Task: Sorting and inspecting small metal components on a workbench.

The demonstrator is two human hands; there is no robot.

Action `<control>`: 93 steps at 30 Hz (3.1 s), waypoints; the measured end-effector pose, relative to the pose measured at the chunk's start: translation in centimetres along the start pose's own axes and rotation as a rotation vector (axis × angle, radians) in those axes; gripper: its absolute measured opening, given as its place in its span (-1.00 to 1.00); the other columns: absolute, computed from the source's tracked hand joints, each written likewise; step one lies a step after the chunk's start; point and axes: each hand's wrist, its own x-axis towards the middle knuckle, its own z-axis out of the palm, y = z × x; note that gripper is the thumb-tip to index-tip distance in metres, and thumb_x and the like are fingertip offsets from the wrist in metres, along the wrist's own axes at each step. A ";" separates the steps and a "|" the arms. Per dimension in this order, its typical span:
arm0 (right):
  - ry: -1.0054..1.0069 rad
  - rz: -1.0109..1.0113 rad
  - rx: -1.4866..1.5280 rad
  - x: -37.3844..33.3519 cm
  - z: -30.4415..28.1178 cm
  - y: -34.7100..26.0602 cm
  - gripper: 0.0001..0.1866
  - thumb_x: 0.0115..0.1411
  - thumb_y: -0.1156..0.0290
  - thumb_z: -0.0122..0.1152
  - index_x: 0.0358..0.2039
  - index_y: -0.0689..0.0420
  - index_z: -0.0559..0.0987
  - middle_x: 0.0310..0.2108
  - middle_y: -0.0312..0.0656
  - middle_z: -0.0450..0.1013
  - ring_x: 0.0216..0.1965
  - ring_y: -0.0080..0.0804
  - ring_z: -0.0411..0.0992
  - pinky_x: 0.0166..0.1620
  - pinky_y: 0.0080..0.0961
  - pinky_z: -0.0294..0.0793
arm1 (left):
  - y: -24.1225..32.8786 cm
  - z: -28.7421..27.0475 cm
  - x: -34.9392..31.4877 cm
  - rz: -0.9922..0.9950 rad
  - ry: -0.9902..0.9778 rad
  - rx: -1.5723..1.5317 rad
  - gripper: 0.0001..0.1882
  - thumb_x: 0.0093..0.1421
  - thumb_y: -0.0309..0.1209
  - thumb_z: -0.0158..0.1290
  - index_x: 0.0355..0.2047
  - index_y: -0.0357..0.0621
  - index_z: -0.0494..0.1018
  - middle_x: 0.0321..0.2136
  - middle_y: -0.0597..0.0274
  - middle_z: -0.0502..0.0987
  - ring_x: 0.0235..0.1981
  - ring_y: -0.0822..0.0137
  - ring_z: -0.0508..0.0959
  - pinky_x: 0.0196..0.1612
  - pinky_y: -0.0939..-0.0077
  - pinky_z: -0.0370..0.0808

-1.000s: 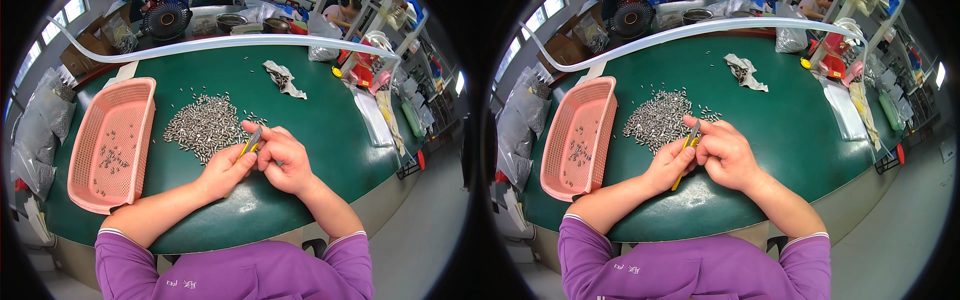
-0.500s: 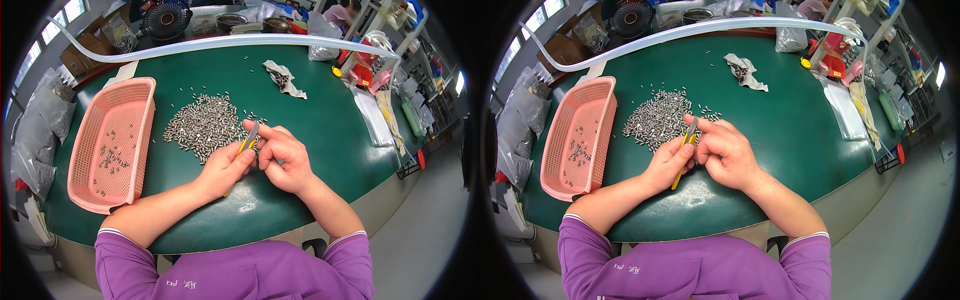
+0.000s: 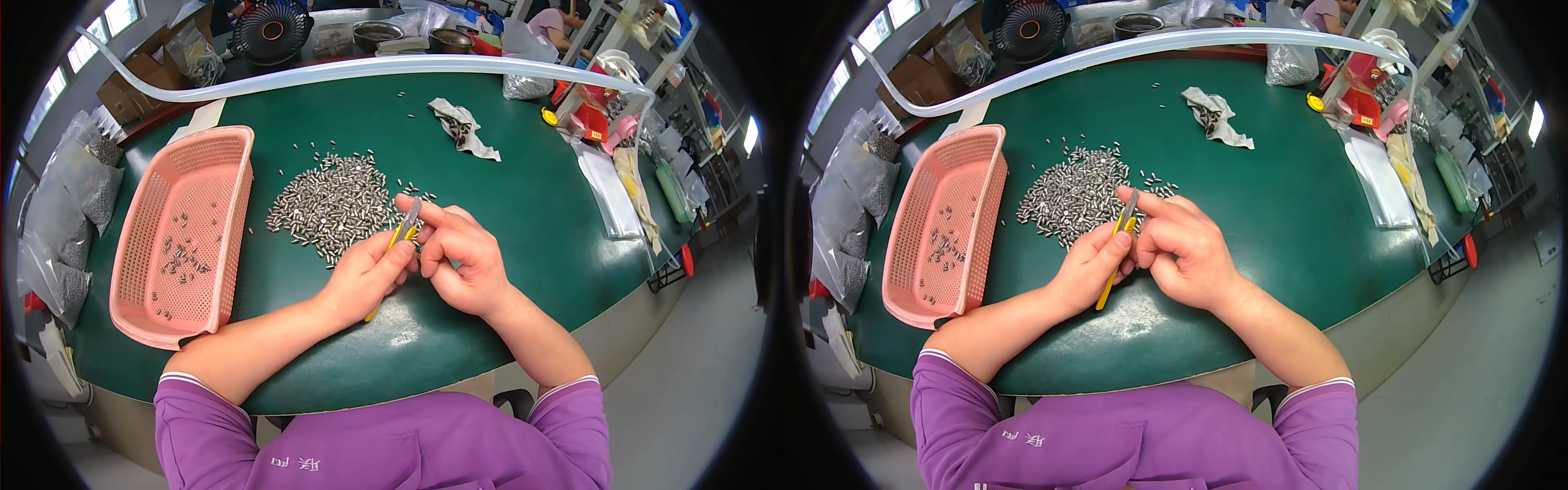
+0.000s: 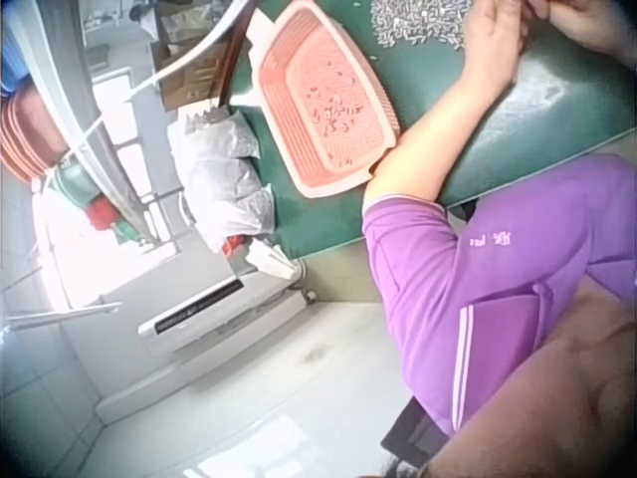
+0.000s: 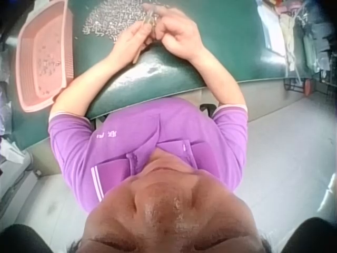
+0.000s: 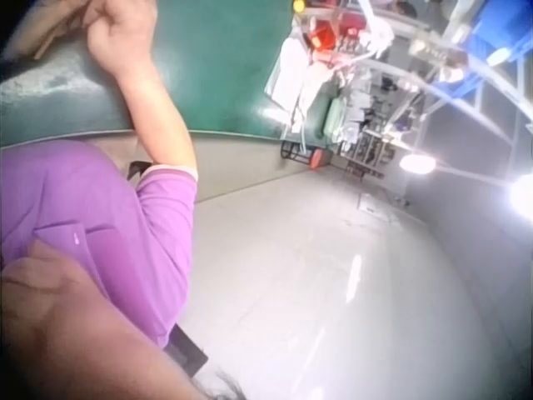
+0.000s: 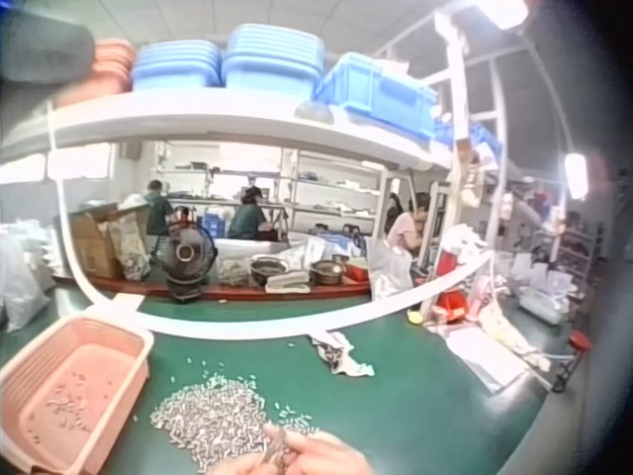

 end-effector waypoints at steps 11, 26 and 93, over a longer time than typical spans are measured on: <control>-0.089 -0.068 -0.140 -0.1 -0.1 0.0 -0.81 -0.29 0.72 0.04 -0.73 0.10 0.35 -0.02 -0.03 0.42 -0.45 -0.40 0.38 -0.34 -0.51 0.38 | 0.0 -0.2 0.4 0.126 0.276 -0.046 -0.83 0.23 -0.32 0.01 -0.40 -0.13 0.33 -0.56 0.46 0.32 -0.54 0.65 0.28 -0.50 0.74 0.25; -0.164 -0.251 -0.564 -0.1 0.6 -0.8 -0.86 -0.26 0.55 0.16 -0.65 0.18 0.37 0.00 -0.07 0.38 -0.29 -0.26 0.43 -0.28 -0.37 0.42 | 0.1 0.1 1.0 0.224 0.457 0.076 -0.91 0.11 -0.49 0.09 -0.42 -0.21 0.40 -0.59 0.46 0.39 -0.56 0.66 0.32 -0.50 0.72 0.31; -0.210 -0.094 -0.325 -0.5 1.2 -0.9 -0.87 -0.23 0.58 0.15 -0.63 0.14 0.38 -0.01 -0.06 0.36 -0.23 -0.19 0.39 -0.22 -0.30 0.40 | 0.5 -0.7 1.4 0.275 0.522 0.418 -0.90 -0.06 -0.50 0.11 -0.51 -0.22 0.42 -0.61 0.34 0.40 -0.58 0.56 0.38 -0.48 0.62 0.35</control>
